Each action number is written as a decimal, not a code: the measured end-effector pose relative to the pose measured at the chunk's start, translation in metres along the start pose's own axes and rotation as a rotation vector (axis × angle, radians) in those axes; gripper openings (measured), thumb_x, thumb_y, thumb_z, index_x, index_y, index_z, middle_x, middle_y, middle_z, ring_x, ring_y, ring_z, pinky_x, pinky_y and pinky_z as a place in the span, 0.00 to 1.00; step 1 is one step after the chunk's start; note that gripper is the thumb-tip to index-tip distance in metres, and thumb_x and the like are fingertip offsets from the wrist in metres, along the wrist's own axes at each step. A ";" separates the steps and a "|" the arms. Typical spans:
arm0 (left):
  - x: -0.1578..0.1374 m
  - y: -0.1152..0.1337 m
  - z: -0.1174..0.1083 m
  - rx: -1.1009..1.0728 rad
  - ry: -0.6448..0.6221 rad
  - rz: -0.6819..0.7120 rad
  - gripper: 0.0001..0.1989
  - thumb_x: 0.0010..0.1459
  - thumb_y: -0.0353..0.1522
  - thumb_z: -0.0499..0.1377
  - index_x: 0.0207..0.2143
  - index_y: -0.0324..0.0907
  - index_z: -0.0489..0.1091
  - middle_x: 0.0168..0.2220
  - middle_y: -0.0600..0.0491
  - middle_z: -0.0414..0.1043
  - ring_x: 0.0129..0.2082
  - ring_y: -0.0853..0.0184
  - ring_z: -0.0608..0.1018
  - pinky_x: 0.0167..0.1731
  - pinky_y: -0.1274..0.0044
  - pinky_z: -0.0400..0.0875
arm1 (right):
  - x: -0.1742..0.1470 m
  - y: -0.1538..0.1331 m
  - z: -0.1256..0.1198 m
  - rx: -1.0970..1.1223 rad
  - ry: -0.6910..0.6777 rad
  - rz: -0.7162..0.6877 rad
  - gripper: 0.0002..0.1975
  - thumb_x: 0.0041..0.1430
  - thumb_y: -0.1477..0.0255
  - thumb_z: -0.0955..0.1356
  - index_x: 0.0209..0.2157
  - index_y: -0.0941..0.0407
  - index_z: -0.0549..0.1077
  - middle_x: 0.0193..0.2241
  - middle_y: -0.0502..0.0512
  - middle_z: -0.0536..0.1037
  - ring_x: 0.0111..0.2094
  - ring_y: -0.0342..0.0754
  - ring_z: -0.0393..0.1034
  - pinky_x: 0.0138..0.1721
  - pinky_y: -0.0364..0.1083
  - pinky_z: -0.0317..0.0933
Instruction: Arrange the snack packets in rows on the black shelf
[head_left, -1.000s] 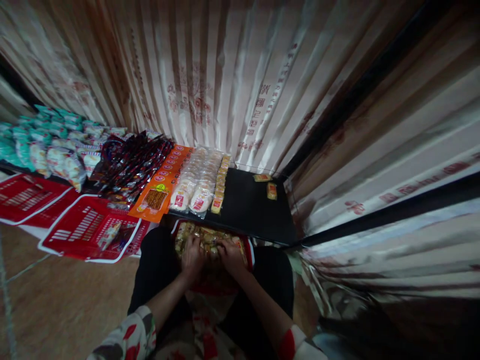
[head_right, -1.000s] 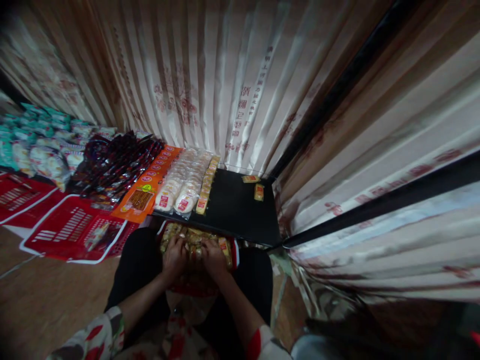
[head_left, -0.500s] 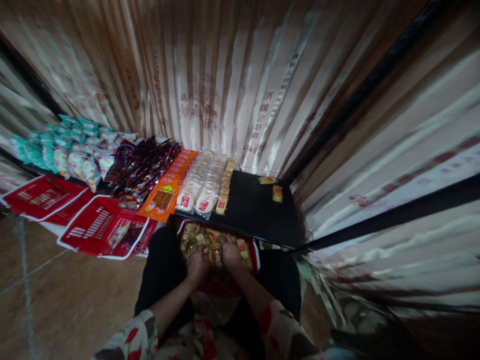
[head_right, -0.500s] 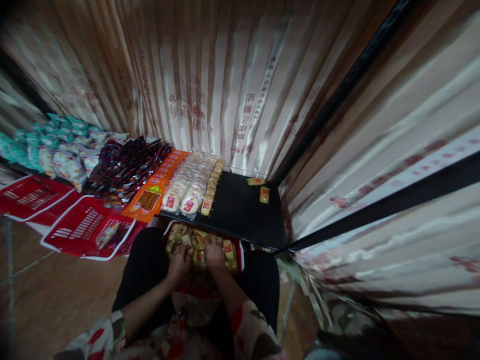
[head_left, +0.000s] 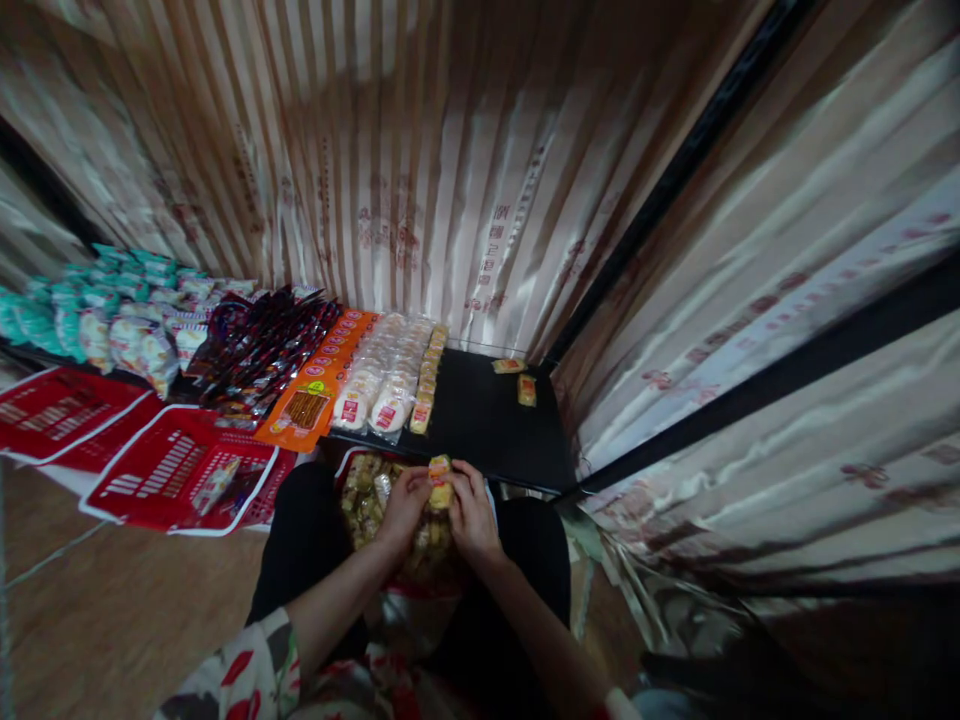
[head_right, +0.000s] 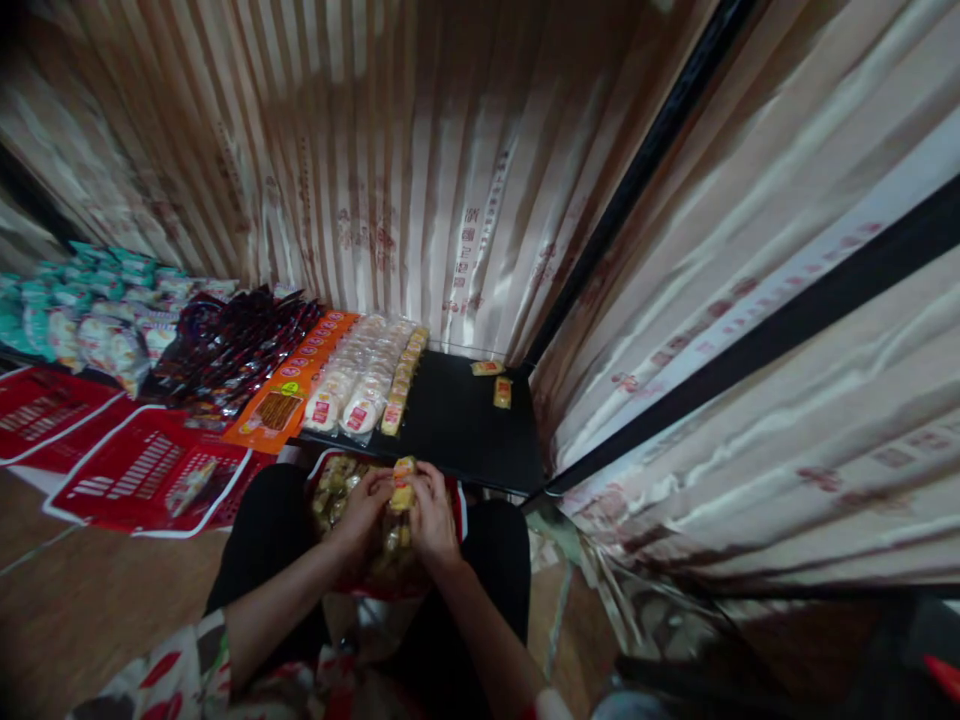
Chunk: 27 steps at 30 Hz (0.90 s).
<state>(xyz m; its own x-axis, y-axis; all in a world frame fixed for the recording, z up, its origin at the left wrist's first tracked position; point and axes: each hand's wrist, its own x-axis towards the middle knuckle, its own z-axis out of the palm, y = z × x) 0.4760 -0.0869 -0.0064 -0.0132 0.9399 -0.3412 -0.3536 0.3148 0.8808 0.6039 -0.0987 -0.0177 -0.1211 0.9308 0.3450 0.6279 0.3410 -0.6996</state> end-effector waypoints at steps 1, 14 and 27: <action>0.001 0.004 0.004 0.001 -0.001 0.000 0.15 0.46 0.34 0.61 0.37 0.38 0.66 0.29 0.53 0.73 0.28 0.71 0.75 0.28 0.80 0.69 | 0.003 0.000 -0.006 0.044 -0.008 -0.013 0.23 0.50 0.82 0.57 0.47 0.55 0.70 0.52 0.59 0.64 0.53 0.49 0.61 0.55 0.51 0.57; 0.063 0.025 0.063 0.434 0.087 0.280 0.06 0.53 0.27 0.54 0.35 0.39 0.66 0.32 0.52 0.72 0.30 0.71 0.74 0.33 0.78 0.70 | 0.078 0.034 -0.038 0.729 0.050 0.578 0.20 0.43 0.64 0.71 0.39 0.58 0.73 0.31 0.57 0.79 0.31 0.48 0.74 0.34 0.47 0.68; 0.205 0.021 0.149 0.619 0.267 0.319 0.16 0.57 0.29 0.50 0.47 0.38 0.67 0.55 0.41 0.64 0.56 0.58 0.66 0.57 0.64 0.56 | 0.234 0.142 -0.015 0.428 0.248 0.437 0.13 0.44 0.67 0.68 0.34 0.57 0.73 0.28 0.52 0.78 0.30 0.46 0.72 0.34 0.46 0.66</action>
<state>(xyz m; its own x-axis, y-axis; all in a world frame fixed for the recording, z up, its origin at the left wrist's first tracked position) 0.6048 0.1321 -0.0092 -0.2815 0.9589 -0.0364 0.2958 0.1228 0.9473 0.6757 0.1653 -0.0269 0.2883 0.9549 0.0711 0.2121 0.0087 -0.9772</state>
